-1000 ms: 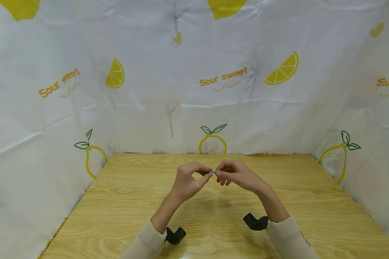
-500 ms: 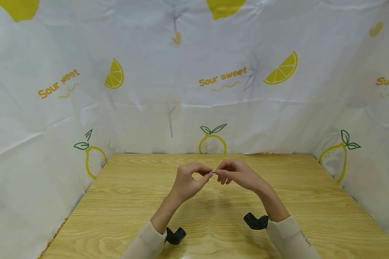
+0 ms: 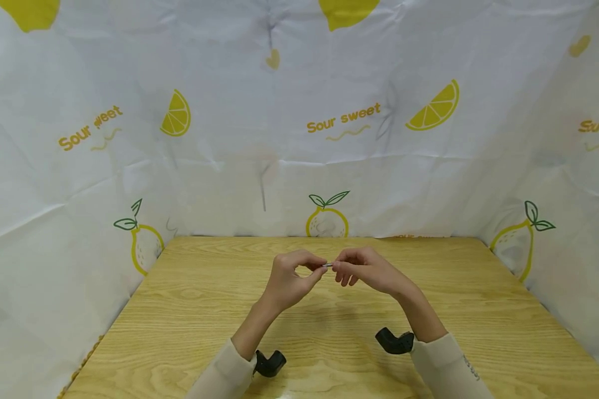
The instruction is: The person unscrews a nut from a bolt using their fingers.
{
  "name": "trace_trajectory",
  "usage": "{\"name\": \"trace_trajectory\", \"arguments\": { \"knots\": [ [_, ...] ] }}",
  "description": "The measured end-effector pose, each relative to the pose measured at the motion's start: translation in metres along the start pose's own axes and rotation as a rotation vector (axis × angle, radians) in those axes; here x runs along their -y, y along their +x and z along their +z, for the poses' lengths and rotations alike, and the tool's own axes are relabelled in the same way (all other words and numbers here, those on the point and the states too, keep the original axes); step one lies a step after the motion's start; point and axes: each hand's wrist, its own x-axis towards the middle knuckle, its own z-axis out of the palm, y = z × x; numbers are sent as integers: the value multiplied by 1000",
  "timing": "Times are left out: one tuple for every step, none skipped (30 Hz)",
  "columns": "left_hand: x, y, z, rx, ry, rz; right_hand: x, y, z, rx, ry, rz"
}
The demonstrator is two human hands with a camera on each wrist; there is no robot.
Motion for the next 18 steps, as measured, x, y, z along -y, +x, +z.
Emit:
{"name": "trace_trajectory", "arguments": {
  "knots": [
    [0, 0, 0, -1, -1, -2, 0, 0, 0, -2, 3, -4],
    [0, 0, 0, -1, -2, -2, -1, 0, 0, -6, 9, -7],
    [0, 0, 0, -2, -4, -3, -1, 0, 0, -12, 15, -12],
    [0, 0, 0, -2, -7, -4, -2, 0, 0, -17, 20, -13],
    [0, 0, 0, -2, -9, -5, -2, 0, 0, -22, 26, -14],
    [0, 0, 0, -2, -12, -4, -2, 0, -1, -25, 28, -14],
    [1, 0, 0, -3, -16, -3, -2, 0, 0, -28, 28, -9],
    [1, 0, 0, -2, -16, 0, -2, 0, 0, -27, 31, -6],
    [1, 0, 0, -2, -15, 0, -2, 0, 0, -24, 25, -3],
    [1, 0, 0, -2, -15, 2, -2, 0, 0, -17, 18, 2],
    [2, 0, 1, -2, -13, 5, -2, 0, 0, -11, 12, 6],
    [2, 0, 1, -3, -11, 8, -2, 1, 0, -3, 6, 9],
    [2, 0, 1, -4, -9, 13, -2, 1, 1, 3, 0, 10],
    [2, 0, 1, -5, -6, 14, -2, 1, 1, 9, -4, 7],
    [2, 0, 1, -6, -7, 15, -1, 1, 0, 11, -9, 8],
    [2, 0, 1, -6, -8, 15, -1, 1, 0, 11, -7, 10],
    [2, 0, 1, -4, -11, 13, -1, 1, 0, 8, -4, 9],
    [2, 0, 1, -4, -12, 11, -1, 1, 0, 6, 0, 9]
  ]
}}
